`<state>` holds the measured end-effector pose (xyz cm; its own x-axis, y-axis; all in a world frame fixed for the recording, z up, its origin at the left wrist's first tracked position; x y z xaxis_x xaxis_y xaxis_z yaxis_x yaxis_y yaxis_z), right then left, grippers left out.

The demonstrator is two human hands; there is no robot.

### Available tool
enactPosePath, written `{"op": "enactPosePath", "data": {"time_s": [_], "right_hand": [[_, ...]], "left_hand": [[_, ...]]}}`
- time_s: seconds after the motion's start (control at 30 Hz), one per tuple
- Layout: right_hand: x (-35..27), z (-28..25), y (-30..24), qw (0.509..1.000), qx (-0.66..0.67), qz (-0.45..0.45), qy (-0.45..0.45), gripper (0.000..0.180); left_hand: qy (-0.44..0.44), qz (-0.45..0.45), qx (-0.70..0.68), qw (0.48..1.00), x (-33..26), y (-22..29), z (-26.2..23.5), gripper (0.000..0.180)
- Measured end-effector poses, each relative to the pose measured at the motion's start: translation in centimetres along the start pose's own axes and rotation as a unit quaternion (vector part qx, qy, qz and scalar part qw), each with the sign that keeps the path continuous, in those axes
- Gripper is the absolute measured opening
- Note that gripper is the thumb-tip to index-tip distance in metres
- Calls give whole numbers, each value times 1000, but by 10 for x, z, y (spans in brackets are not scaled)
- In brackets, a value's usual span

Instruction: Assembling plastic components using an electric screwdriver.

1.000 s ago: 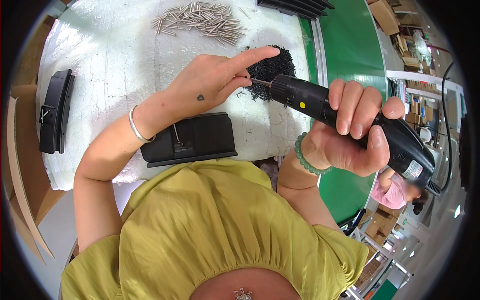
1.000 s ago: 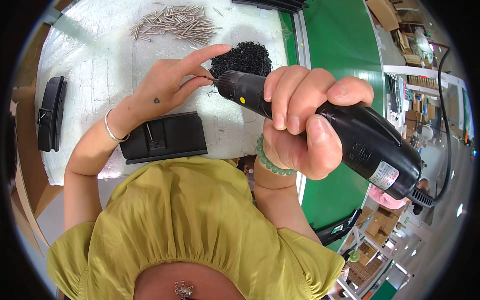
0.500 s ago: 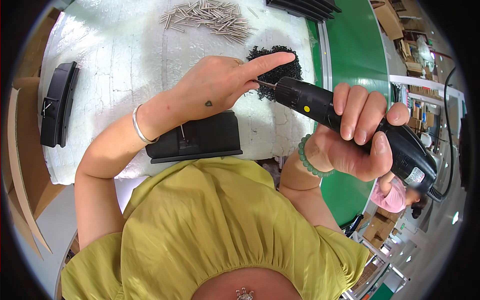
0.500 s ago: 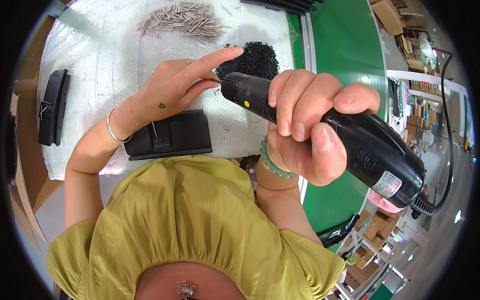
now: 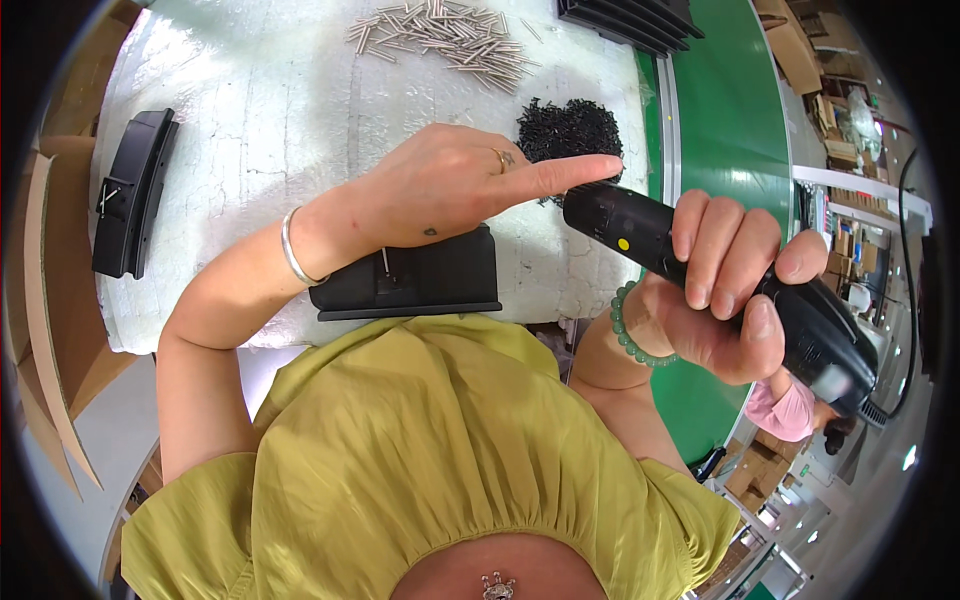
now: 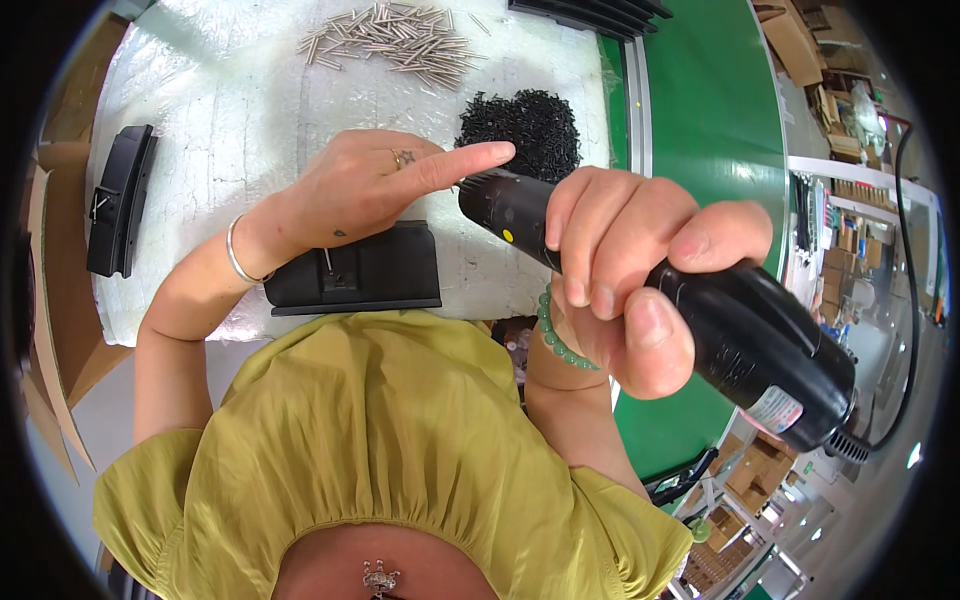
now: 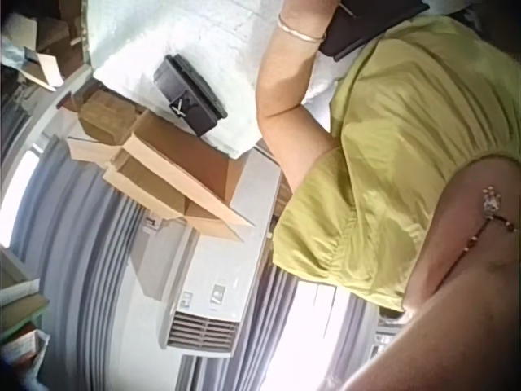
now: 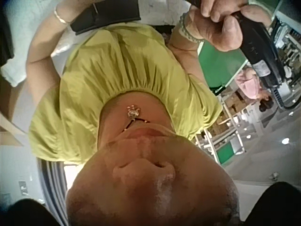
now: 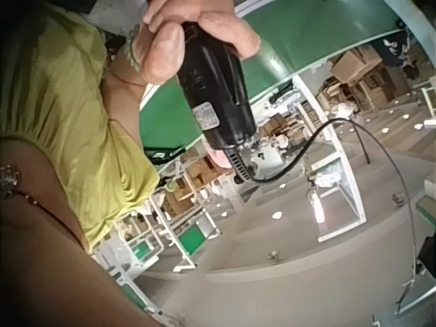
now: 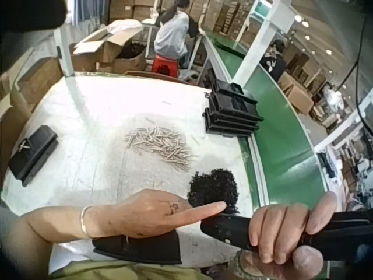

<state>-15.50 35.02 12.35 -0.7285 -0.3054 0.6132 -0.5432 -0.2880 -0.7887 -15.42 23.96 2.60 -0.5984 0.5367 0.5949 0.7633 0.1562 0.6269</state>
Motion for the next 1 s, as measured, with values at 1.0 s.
{"op": "enactPosePath", "data": {"time_s": [1.0], "right_hand": [[-12, 18, 8, 1000, 8, 17, -4, 28]], "left_hand": [[124, -274, -47, 953, -74, -29, -81, 11]]}}
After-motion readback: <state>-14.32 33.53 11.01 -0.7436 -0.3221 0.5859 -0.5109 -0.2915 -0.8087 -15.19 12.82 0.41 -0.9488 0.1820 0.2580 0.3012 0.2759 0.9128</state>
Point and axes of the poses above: each hand's wrist, its own x-axis towards the middle knuckle, its own z-axis out of the palm, y = z × x, the point moved 10 cm from there along x, towards the middle knuckle, and after that the axes turned 14 degrees about -x, right-handed, at the moved point
